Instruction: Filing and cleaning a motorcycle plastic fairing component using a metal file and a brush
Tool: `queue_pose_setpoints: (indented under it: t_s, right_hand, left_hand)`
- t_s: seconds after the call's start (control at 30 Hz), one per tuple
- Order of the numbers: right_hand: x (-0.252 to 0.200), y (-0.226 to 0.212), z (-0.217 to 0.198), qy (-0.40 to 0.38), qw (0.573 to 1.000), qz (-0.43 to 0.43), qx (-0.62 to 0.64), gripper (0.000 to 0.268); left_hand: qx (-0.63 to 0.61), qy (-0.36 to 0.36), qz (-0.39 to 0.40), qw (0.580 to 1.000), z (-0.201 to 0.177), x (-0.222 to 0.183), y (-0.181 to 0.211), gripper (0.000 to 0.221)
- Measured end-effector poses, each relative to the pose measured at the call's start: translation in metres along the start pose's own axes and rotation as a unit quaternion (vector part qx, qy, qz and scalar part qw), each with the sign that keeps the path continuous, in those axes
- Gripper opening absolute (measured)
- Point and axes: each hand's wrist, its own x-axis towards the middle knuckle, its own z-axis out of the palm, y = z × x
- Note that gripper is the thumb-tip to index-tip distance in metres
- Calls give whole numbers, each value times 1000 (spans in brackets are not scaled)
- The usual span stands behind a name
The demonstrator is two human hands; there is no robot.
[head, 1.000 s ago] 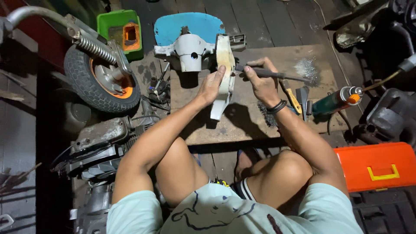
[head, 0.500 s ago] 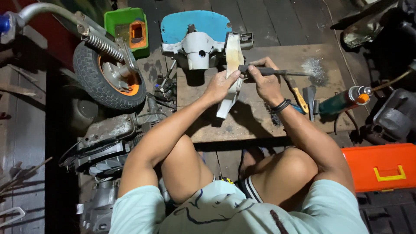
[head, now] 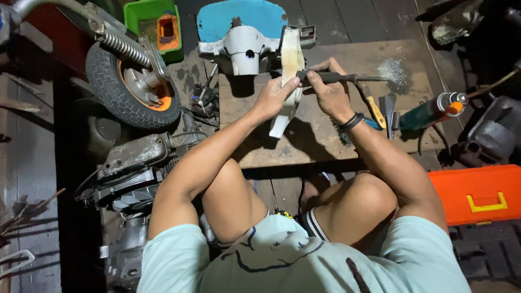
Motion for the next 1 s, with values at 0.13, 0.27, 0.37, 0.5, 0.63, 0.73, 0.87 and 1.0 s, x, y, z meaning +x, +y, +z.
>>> queue_pose_setpoints:
  t_s: [0.13, 0.27, 0.37, 0.5, 0.63, 0.73, 0.87, 1.0]
  right_hand:
    - [-3, -2, 0, -2, 999, 6, 35, 19]
    - [-3, 9, -5, -9, 999, -41, 23, 16]
    - [-1, 21, -4, -16, 998, -61, 11, 14]
    - [-9, 18, 2, -17, 995, -96, -24, 11]
    - [-13, 9, 2, -31, 994, -102, -27, 11]
    - [-16, 1, 2, -32, 994, -95, -35, 12]
    - [-23, -16, 6, -67, 991, -102, -47, 15]
    - [-29, -33, 11, -87, 993, -63, -58, 16]
  left_hand:
    - [15, -7, -14, 1000, 4, 2, -23, 44]
    - [15, -1, -23, 1000, 2, 4, -23, 42]
    - [2, 10, -43, 999, -1, 6, -40, 41]
    - [3, 19, -113, 993, -2, 8, -63, 55]
    - [-39, 2, -126, 991, 3, -13, 6, 70]
    - [-128, 44, -143, 980, 7, -39, 60, 70]
    - [-131, 22, -158, 978, 6, -50, 81, 84]
    - [-55, -16, -200, 978, 2, -35, 44, 79]
